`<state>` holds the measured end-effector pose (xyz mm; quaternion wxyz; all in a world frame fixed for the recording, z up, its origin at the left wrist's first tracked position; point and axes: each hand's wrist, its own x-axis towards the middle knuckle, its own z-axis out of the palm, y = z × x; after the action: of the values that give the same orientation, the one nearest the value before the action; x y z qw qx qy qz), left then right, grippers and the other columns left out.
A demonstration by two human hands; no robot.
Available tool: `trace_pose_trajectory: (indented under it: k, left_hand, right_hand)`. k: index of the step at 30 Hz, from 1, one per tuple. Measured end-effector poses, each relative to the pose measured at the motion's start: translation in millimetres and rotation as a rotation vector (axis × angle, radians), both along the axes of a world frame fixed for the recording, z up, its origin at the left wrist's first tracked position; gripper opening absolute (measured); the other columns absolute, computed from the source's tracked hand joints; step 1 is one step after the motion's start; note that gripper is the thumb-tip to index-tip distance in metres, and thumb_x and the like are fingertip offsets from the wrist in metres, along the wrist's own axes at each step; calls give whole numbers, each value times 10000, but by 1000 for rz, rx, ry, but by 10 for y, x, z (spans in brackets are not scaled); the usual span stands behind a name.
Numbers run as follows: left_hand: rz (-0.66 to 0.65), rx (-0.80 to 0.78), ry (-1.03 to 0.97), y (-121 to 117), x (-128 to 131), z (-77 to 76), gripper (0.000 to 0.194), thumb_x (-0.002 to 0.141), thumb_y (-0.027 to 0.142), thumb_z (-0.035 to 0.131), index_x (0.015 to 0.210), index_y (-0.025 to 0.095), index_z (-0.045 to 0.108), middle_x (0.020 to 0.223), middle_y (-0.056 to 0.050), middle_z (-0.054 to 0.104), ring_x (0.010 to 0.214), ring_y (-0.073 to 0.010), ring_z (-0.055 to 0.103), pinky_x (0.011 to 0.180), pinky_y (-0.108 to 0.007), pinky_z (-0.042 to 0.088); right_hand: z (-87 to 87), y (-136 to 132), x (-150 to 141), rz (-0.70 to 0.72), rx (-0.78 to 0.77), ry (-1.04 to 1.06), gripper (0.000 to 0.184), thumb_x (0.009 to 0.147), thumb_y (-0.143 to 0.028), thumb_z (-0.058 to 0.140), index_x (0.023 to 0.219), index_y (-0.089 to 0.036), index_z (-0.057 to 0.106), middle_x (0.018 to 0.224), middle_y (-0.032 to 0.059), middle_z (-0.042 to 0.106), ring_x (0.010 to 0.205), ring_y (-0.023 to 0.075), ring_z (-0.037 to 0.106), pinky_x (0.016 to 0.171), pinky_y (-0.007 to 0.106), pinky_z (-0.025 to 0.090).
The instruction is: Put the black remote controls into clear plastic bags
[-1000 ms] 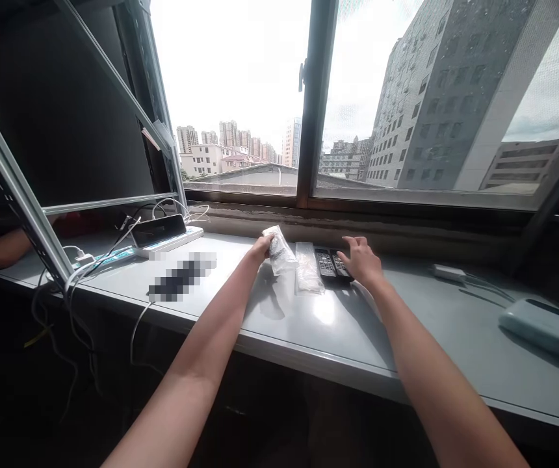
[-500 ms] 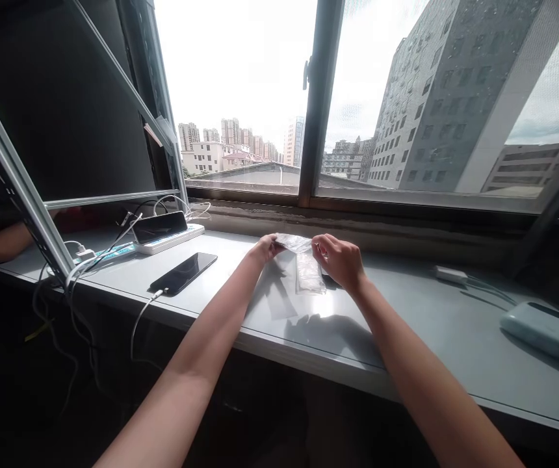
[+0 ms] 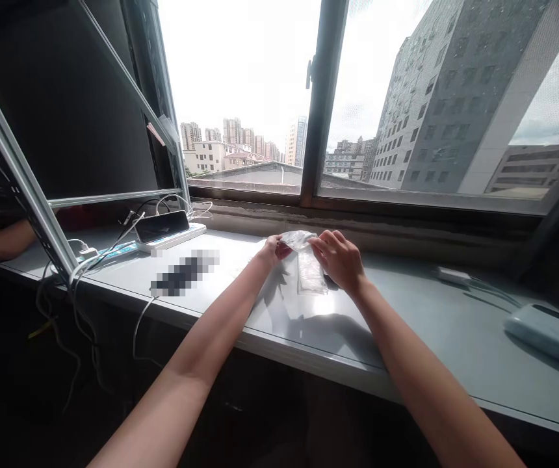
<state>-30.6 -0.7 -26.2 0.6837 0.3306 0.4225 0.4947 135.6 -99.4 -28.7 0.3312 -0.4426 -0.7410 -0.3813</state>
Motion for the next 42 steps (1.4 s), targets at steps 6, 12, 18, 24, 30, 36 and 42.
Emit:
trace_pose_trajectory:
  k: [6,12,18,24,30,36,42]
  left_hand:
    - [-74,66,42,-65,60,6,277,987,159,411,1141,77,625,846,-98,716,888,-170,703,832,-241,578]
    - [-141,132,0,-77,99,3,323,989,136,385,1192,40,617,919,-129,726,950,-198,709,901,-288,580]
    - [-112,123,-31,-111,99,41,336,1003,143,394,1236,-6,585,964,-158,721,887,-185,715,852,-261,586]
    - [-215,114,-74,-58,101,-7,354,1008,147,396,1289,-16,537,855,-133,712,761,-170,713,741,-233,595]
    - [-251,92,-90,-73,58,18,379,1000,120,402,1337,-29,488,805,-121,712,686,-175,706,673,-244,593]
    - [-293,130,-169,-128,14,71,379,1000,109,407,1343,-23,498,845,-125,716,710,-171,713,717,-254,591]
    - [-405,144,-101,-117,48,11,321,1020,141,364,1218,19,585,807,-114,714,704,-172,718,724,-264,590]
  right_hand:
    - [1,-16,2,-56,52,54,308,990,-305,485,775,-243,697,1176,82,634,1061,260,512,840,370,452]
    - [-24,16,32,-60,-14,88,206,963,-214,503,916,-254,699,1332,72,571,1188,283,457,906,408,410]
    - [-38,37,83,-97,3,99,247,976,-241,513,795,-229,680,1273,79,606,1180,291,475,901,411,377]
    - [-50,60,85,-36,44,101,277,950,-119,519,919,-264,753,1217,65,630,1135,260,506,886,380,400]
    - [-62,80,106,-7,62,44,240,961,-156,535,893,-225,754,1185,74,659,1092,257,515,875,376,392]
    - [-39,47,139,-30,101,-57,253,966,-123,521,1060,-229,730,1217,61,664,1120,239,506,888,363,342]
    - [9,15,154,-34,125,-123,194,961,-168,557,1015,-224,734,1231,73,661,1095,243,500,860,366,303]
